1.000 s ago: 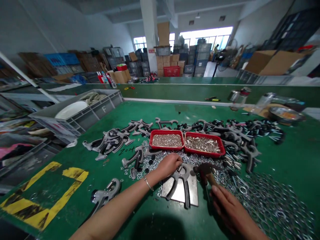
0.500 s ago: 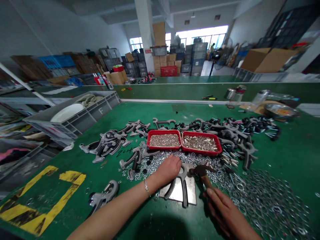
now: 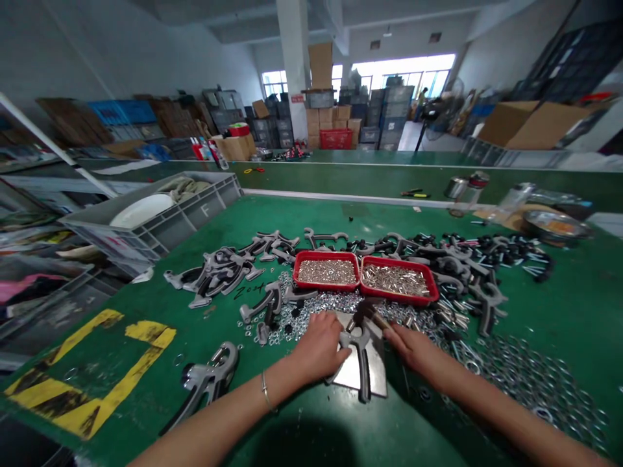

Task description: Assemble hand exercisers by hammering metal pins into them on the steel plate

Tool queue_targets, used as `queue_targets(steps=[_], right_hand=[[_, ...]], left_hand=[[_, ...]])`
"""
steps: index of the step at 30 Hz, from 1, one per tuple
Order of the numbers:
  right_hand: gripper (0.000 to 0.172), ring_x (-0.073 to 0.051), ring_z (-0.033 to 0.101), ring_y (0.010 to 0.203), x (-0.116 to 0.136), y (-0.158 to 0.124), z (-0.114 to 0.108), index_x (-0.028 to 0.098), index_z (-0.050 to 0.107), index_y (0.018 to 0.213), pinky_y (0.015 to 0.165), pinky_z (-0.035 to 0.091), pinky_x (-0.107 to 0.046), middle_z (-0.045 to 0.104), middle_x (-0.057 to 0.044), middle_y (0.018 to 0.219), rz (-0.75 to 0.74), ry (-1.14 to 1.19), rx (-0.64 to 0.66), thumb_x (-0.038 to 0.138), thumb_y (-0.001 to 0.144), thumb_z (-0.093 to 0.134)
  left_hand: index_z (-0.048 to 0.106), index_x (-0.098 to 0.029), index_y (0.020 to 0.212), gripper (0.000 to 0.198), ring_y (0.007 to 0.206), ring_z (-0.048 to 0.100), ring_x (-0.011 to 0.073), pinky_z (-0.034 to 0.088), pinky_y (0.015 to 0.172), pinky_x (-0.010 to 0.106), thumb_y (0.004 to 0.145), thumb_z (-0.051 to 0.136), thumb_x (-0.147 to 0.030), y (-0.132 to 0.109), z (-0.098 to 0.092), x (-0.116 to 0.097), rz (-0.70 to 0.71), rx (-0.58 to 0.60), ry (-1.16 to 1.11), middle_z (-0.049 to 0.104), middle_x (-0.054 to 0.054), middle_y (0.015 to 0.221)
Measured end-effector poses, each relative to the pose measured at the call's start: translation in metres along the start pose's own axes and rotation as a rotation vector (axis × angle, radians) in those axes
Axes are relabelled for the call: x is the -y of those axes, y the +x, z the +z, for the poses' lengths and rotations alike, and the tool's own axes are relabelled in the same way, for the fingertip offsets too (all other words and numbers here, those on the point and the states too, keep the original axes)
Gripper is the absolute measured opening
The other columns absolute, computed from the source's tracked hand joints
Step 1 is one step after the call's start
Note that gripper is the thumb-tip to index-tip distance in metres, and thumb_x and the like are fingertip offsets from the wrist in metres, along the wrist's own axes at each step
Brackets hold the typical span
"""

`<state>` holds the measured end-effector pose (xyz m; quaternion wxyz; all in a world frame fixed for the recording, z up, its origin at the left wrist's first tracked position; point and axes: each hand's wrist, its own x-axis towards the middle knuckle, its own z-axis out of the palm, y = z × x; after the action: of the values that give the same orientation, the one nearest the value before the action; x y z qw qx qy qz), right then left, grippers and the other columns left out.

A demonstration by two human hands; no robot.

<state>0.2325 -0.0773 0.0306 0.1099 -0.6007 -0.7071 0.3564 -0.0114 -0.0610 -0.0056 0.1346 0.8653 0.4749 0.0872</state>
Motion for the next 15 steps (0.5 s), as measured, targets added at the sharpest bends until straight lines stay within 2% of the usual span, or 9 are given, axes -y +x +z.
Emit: queue_targets(steps=[1, 5, 7, 9, 11, 13, 15], right_hand=[[0.042, -0.023, 0.063, 0.073, -0.002, 0.006, 0.002, 0.023, 0.057, 0.086, 0.069, 0.046, -0.032, 0.068, -0.007, 0.081, -0.007, -0.002, 0.023, 0.053, 0.097, 0.030], [0.040, -0.021, 0.062, 0.070, -0.001, 0.011, 0.003, 0.023, 0.057, 0.089, 0.067, 0.044, -0.030, 0.067, -0.005, 0.078, -0.028, -0.039, -0.057, 0.051, 0.098, 0.029], [0.038, -0.023, 0.062, 0.069, 0.005, 0.005, 0.003, 0.022, 0.058, 0.087, 0.068, 0.043, -0.032, 0.067, -0.006, 0.075, -0.003, -0.081, -0.015, 0.051, 0.096, 0.035], [0.039, -0.024, 0.064, 0.071, 0.009, -0.004, 0.004, 0.022, 0.060, 0.086, 0.071, 0.045, -0.033, 0.069, -0.008, 0.078, -0.011, -0.022, 0.020, 0.052, 0.095, 0.036], [0.038, -0.027, 0.066, 0.083, 0.009, -0.014, 0.009, 0.025, 0.063, 0.094, 0.079, 0.046, -0.035, 0.073, -0.008, 0.090, -0.027, 0.123, -0.010, 0.054, 0.094, 0.039], [0.036, -0.030, 0.068, 0.089, 0.001, -0.020, 0.016, 0.027, 0.066, 0.098, 0.085, 0.047, -0.037, 0.075, -0.008, 0.097, 0.027, 0.215, -0.038, 0.058, 0.087, 0.051], [0.038, -0.032, 0.069, 0.081, -0.011, -0.020, 0.025, 0.027, 0.069, 0.088, 0.079, 0.050, -0.039, 0.076, -0.008, 0.087, 0.087, 0.221, 0.005, 0.062, 0.079, 0.059]], left_hand=[[0.062, -0.015, 0.105, 0.033, 0.106, 0.049, 0.0293, 0.038, 0.096, 0.046, 0.084, 0.064, -0.040, 0.001, 0.003, 0.000, -0.024, 0.004, -0.002, 0.058, 0.011, 0.108], [0.061, -0.015, 0.107, 0.035, 0.107, 0.049, 0.0295, 0.039, 0.097, 0.045, 0.082, 0.065, -0.039, 0.007, 0.005, 0.000, -0.029, 0.013, -0.022, 0.058, 0.011, 0.109], [0.061, -0.015, 0.107, 0.035, 0.107, 0.050, 0.0299, 0.039, 0.097, 0.046, 0.083, 0.064, -0.040, 0.005, 0.002, -0.001, -0.043, 0.007, -0.029, 0.059, 0.012, 0.109], [0.060, -0.013, 0.108, 0.039, 0.109, 0.050, 0.0311, 0.040, 0.097, 0.048, 0.083, 0.064, -0.043, -0.003, -0.001, -0.004, -0.089, -0.046, -0.022, 0.058, 0.014, 0.113], [0.058, -0.012, 0.110, 0.043, 0.109, 0.051, 0.0328, 0.040, 0.097, 0.050, 0.085, 0.061, -0.048, -0.016, -0.001, -0.012, -0.157, -0.089, 0.017, 0.058, 0.016, 0.114], [0.059, -0.011, 0.108, 0.043, 0.101, 0.056, 0.0334, 0.044, 0.092, 0.050, 0.087, 0.058, -0.049, -0.025, 0.004, -0.021, -0.211, -0.033, 0.055, 0.061, 0.017, 0.108], [0.060, -0.010, 0.105, 0.035, 0.092, 0.061, 0.0315, 0.048, 0.083, 0.046, 0.089, 0.056, -0.042, -0.029, 0.010, -0.028, -0.216, 0.063, 0.059, 0.064, 0.017, 0.101]])
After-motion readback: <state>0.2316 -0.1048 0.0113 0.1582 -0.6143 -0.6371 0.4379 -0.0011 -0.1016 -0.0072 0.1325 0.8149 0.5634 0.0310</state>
